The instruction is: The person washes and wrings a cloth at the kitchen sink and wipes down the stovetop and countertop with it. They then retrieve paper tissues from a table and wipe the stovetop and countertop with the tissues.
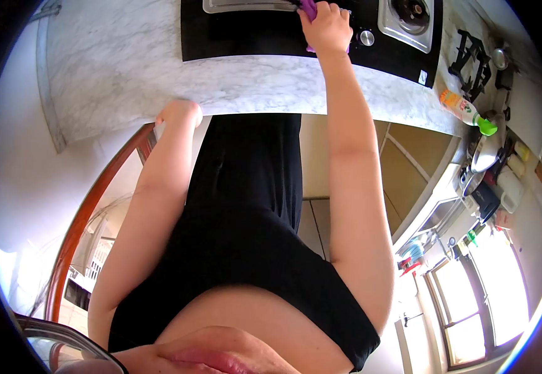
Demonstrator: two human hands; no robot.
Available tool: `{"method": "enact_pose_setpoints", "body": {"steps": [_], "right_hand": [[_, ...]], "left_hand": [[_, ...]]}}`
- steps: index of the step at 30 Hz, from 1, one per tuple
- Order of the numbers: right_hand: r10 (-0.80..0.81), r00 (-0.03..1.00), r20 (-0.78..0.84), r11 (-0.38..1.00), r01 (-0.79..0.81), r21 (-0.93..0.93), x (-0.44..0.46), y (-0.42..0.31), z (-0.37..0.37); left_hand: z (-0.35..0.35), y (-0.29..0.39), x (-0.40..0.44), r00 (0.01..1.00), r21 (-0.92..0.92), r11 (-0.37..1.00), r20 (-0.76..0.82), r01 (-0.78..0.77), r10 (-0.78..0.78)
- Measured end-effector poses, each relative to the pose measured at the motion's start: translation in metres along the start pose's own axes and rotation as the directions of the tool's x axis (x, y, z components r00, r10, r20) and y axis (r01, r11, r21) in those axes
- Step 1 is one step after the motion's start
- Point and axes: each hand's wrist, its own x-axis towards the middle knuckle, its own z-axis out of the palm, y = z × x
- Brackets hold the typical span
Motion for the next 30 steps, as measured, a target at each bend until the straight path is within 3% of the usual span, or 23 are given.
{"method": "enact_pose_setpoints", "body": {"steps": [3, 5, 8, 9, 10, 11, 12, 13, 14, 15, 16, 17, 18, 19, 20, 24, 27, 29, 30], "right_hand": [[0.038, 0.978, 0.204, 0.998, -0.047, 0.038, 0.022, 0.014, 0.005], [0.071, 0.941, 0.330, 0.992, -0.101, 0.073, 0.030, 0.014, -0.002], [0.165, 0.930, 0.327, 0.969, -0.214, 0.120, 0.043, 0.005, -0.021], [0.107, 0.977, 0.185, 0.978, -0.137, 0.159, 0.045, 0.014, -0.014], [0.226, 0.953, 0.200, 0.957, -0.255, 0.138, 0.055, 0.026, -0.011], [0.355, 0.935, 0.009, 0.909, -0.347, 0.232, 0.061, 0.041, -0.001], [0.659, 0.706, 0.258, 0.351, -0.593, 0.725, 0.065, -0.004, -0.059], [0.690, 0.723, 0.015, 0.457, -0.452, 0.766, 0.075, 0.016, -0.040], [0.595, 0.767, -0.240, 0.574, -0.197, 0.795, 0.081, 0.014, -0.035], [0.471, 0.834, -0.287, 0.751, -0.209, 0.626, 0.081, 0.013, -0.031], [0.336, 0.894, -0.298, 0.886, -0.191, 0.423, 0.076, 0.009, -0.025], [0.323, 0.928, -0.187, 0.822, -0.178, 0.541, 0.062, -0.023, -0.035], [0.091, 0.958, -0.273, 0.989, -0.054, 0.140, 0.047, -0.014, 0.015], [0.158, 0.987, -0.034, 0.986, -0.160, -0.049, 0.026, -0.035, 0.024], [-0.039, 0.981, -0.192, 0.986, 0.006, -0.168, 0.001, -0.057, 0.029], [0.099, 0.995, 0.003, 0.995, -0.099, 0.029, -0.022, -0.108, 0.030], [0.000, 0.998, 0.055, 0.996, -0.005, 0.089, -0.033, -0.153, 0.047], [-0.082, 0.969, 0.231, 0.982, 0.039, 0.185, -0.025, -0.191, 0.024], [-0.145, 0.984, 0.107, 0.968, 0.118, 0.223, -0.024, -0.201, 0.035]], "left_hand": [[-0.014, 0.001, -0.038, 0.997, 0.116, 0.991, -0.033, -0.068, 0.072], [-0.008, 0.000, -0.015, 1.000, 0.064, 0.998, 0.022, -0.021, 0.020], [-0.008, 0.001, -0.018, 0.999, 0.063, 0.997, 0.005, -0.034, 0.033], [-0.008, 0.001, -0.021, 0.998, 0.077, 0.996, -0.018, -0.051, 0.053], [-0.007, 0.000, -0.018, 0.999, 0.068, 0.997, 0.003, -0.034, 0.034], [-0.007, 0.000, -0.011, 1.000, 0.052, 0.999, 0.020, -0.014, 0.013], [-0.007, -0.001, -0.013, 1.000, 0.045, 0.999, 0.009, -0.016, 0.016], [-0.007, -0.002, -0.014, 1.000, 0.039, 0.999, -0.003, -0.018, 0.018], [-0.009, -0.002, -0.028, 0.998, 0.040, 0.998, -0.049, -0.043, 0.045], [-0.009, -0.001, -0.035, 0.993, 0.045, 0.997, -0.091, -0.068, 0.072], [0.000, 0.001, -0.009, 1.000, -0.036, 0.999, -0.013, -0.026, 0.025], [0.013, 0.005, 0.037, 0.998, -0.113, 0.993, 0.065, 0.025, -0.017], [0.015, 0.005, 0.047, 0.996, -0.130, 0.991, 0.081, 0.041, -0.031], [0.016, 0.004, 0.057, 0.994, -0.147, 0.987, 0.097, 0.059, -0.044], [0.012, 0.004, 0.043, 0.998, -0.110, 0.993, 0.056, 0.039, -0.033], [-0.001, -0.004, -0.005, 0.998, -0.065, 0.997, -0.044, -0.043, 0.040], [0.000, -0.002, 0.008, 0.998, -0.097, 0.995, -0.055, -0.029, 0.024], [0.009, 0.003, 0.031, 1.000, -0.070, 0.998, -0.015, 0.006, -0.007], [0.006, 0.003, 0.028, 1.000, -0.057, 0.998, -0.001, 0.023, -0.023]]}}
